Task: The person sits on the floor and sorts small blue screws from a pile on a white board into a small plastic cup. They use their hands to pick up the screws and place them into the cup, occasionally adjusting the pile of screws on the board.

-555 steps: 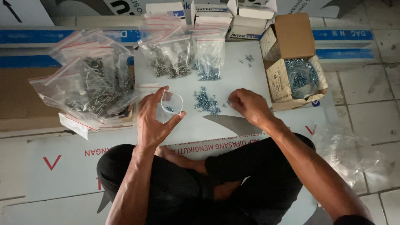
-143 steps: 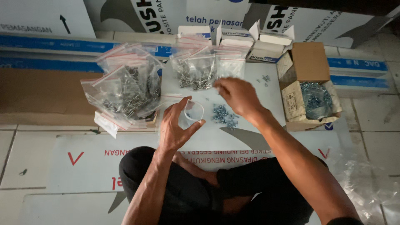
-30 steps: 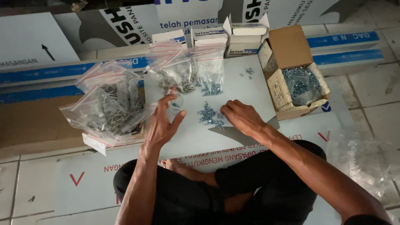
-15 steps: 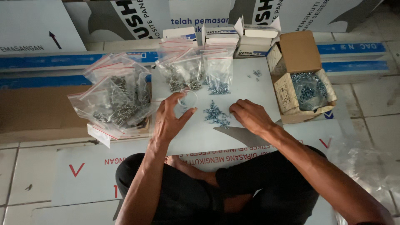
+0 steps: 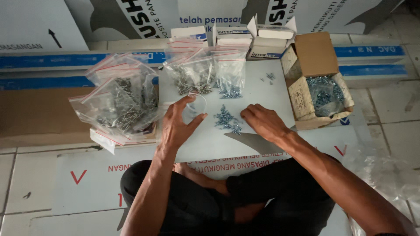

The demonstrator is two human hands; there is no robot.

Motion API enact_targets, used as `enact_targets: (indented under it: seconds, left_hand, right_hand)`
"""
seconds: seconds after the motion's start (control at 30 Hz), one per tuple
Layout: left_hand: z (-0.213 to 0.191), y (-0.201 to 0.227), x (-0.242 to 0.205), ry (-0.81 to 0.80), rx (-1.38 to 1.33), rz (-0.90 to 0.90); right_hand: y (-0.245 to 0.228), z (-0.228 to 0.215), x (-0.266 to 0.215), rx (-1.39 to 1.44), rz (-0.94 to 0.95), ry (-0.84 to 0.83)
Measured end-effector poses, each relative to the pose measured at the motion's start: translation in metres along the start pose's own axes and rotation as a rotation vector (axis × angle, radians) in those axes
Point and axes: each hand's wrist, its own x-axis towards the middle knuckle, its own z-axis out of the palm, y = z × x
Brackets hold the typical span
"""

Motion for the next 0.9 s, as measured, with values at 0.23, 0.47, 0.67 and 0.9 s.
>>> enact_targets:
  seconds: [0.23, 0.47, 0.67, 0.9]
  left_hand:
    - [-0.005, 0.018, 0.010, 0.026, -0.044, 0.034]
    - [0.001, 0.004, 0.006, 0.055, 0.023, 0.201]
    - [0.005, -0.014, 0.005, 0.103, 0.016, 0.235]
    - [0.004, -0.010, 0.005, 0.096, 0.041, 0.203]
  right_hand:
    - [-0.054, -0.070, 0.020, 0.418, 0.156, 0.172]
    - [-0.104, -0.091, 0.063, 0.314, -0.119, 0.317]
    - [-0.072, -0.083, 0.050, 0.261, 0.027, 0.202]
    - [0.001, 0.005, 0.000, 0.217, 0.234, -0.057]
